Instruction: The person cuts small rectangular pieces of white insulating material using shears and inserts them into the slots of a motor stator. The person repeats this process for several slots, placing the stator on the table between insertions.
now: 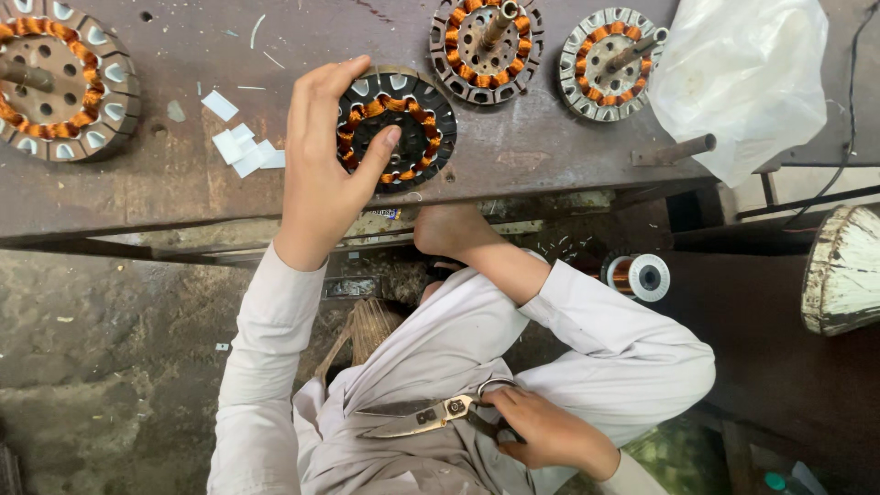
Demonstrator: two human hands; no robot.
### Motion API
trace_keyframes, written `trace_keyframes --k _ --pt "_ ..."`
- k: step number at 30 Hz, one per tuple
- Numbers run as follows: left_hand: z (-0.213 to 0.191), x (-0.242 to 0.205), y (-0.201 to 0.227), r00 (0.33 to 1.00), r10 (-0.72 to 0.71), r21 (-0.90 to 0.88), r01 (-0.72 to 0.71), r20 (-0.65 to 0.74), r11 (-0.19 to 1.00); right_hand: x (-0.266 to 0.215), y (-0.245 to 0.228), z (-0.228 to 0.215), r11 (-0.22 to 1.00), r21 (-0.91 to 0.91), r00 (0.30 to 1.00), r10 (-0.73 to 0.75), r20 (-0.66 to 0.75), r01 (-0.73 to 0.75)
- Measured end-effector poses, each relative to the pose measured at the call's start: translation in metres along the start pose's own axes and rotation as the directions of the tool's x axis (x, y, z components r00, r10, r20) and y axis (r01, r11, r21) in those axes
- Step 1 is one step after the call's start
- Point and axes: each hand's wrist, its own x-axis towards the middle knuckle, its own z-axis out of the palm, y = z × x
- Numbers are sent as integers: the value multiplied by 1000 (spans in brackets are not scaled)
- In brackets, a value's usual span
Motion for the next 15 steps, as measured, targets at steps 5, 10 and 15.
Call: trace_keyframes --k 5,10,15 --pt "-5 2 4 1000 23 40 -23 6 999 15 19 -1 999 2 997 -49 59 49" --pt "-30 -5 -6 991 -62 11 64 -115 998 32 13 -12 993 -49 988 -110 -110 105" --pt "-78 -7 -50 989 87 524 -12 -119 852 51 3 -36 984 33 946 -160 -282 176"
